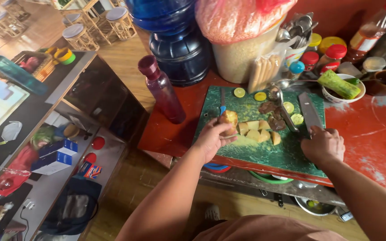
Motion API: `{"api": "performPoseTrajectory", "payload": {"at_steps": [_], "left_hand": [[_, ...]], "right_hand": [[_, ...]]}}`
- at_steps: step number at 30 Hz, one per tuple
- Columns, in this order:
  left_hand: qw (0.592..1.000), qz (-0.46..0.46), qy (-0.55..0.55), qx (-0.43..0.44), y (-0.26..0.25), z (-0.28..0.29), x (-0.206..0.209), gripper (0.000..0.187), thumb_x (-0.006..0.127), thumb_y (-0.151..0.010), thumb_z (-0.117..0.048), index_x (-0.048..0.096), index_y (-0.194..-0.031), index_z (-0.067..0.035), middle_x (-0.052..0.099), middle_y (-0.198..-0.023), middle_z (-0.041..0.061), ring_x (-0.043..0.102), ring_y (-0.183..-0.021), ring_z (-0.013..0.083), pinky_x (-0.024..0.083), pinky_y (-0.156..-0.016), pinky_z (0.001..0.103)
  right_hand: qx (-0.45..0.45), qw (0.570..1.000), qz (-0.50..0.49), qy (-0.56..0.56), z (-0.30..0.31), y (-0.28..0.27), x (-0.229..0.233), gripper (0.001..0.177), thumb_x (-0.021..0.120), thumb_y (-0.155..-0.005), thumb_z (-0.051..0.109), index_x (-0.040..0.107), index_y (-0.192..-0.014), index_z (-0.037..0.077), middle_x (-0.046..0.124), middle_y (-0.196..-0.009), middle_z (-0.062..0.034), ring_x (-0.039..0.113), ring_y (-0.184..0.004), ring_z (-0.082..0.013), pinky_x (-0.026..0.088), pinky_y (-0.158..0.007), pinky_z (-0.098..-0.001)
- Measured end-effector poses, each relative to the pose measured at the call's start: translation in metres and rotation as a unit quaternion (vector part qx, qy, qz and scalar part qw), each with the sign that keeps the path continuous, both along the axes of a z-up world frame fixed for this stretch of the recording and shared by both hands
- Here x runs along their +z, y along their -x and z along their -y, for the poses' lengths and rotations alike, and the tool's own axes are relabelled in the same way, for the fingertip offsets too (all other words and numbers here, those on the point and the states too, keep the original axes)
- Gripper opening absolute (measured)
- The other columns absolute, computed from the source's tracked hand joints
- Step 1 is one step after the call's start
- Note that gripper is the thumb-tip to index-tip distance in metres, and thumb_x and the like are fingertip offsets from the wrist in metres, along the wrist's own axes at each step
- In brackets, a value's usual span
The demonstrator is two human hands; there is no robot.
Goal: The person stirs a pan on a gas stove, then moves to a counter to stir a glass of liquid. They peel a potato with a peeler, place it on a cutting board, and chop it into chunks with a knife. The chopped pieces remain on the board.
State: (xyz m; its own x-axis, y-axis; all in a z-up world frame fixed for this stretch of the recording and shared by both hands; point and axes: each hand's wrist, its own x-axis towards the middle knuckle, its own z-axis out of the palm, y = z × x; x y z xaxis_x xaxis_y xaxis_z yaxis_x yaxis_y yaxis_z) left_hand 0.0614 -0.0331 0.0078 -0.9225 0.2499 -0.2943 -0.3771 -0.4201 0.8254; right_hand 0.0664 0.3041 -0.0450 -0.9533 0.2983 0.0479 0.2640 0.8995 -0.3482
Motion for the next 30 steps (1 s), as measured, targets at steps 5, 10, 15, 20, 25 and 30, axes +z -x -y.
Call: {"api": "performPoseTrajectory", "payload": {"at_steps": [5,10,15,20,25,30], "left_hand": [[0.997,-0.023,0.066,-0.031,-0.006,-0.002,0.010,0.049,0.072,-0.088,-0.011,0.052,-0.131,0.001,0.063,-0.124,0.015,0.069,-0.110,0.0272,0.062,-0.097,0.040],[0.996,-0.023,0.060,-0.060,-0.005,0.007,0.013,0.053,0.070,-0.092,-0.016,0.048,-0.137,0.002,0.062,-0.129,0.016,0.069,-0.114,0.0276,0.058,-0.104,0.040],[0.992,-0.035,0.080,-0.093,0.003,0.030,0.012,0.057,0.071,-0.091,-0.020,0.049,-0.139,0.002,0.061,-0.128,0.015,0.069,-0.114,0.0251,0.059,-0.103,0.040],[0.978,-0.040,0.153,-0.133,0.010,0.039,0.020,0.061,0.072,-0.089,-0.029,0.052,-0.139,-0.001,0.064,-0.123,0.012,0.068,-0.109,0.0200,0.060,-0.094,0.036],[0.943,-0.144,0.286,-0.090,0.021,0.045,0.004,0.078,0.083,-0.084,-0.026,0.036,-0.140,0.003,0.059,-0.119,0.012,0.066,-0.102,0.0178,0.059,-0.085,0.033],[0.983,-0.066,0.124,-0.119,0.027,0.050,-0.012,0.063,0.078,-0.087,-0.024,0.044,-0.132,0.004,0.063,-0.090,0.011,0.061,-0.071,0.0147,0.056,-0.067,0.034]], "right_hand": [[0.069,0.978,0.035,0.194,0.083,0.008,0.052,0.038,0.070,-0.092,0.043,0.077,-0.122,0.022,0.080,-0.102,-0.0094,0.076,-0.089,-0.0221,0.058,-0.084,-0.0365],[0.099,0.857,0.078,0.500,0.146,0.013,0.066,0.023,0.070,-0.092,0.016,0.077,-0.109,0.003,0.080,-0.098,-0.0085,0.076,-0.084,-0.0163,0.062,-0.079,-0.0305],[0.054,0.799,0.100,0.591,0.162,0.014,0.058,0.024,0.074,-0.088,0.011,0.075,-0.106,-0.005,0.077,-0.098,-0.0117,0.075,-0.085,-0.0186,0.063,-0.080,-0.0316],[-0.023,0.803,0.097,0.588,0.180,0.017,0.058,0.023,0.074,-0.088,0.011,0.074,-0.106,-0.004,0.077,-0.099,-0.0120,0.075,-0.086,-0.0209,0.063,-0.081,-0.0319],[-0.033,0.808,0.061,0.585,0.192,0.018,0.057,0.019,0.073,-0.089,0.009,0.073,-0.102,-0.005,0.075,-0.096,-0.0102,0.074,-0.084,-0.0201,0.062,-0.080,-0.0312],[-0.054,0.824,0.058,0.561,0.192,0.016,0.056,0.018,0.072,-0.091,0.011,0.071,-0.103,-0.002,0.073,-0.094,-0.0083,0.072,-0.083,-0.0159,0.061,-0.081,-0.0295]]}}
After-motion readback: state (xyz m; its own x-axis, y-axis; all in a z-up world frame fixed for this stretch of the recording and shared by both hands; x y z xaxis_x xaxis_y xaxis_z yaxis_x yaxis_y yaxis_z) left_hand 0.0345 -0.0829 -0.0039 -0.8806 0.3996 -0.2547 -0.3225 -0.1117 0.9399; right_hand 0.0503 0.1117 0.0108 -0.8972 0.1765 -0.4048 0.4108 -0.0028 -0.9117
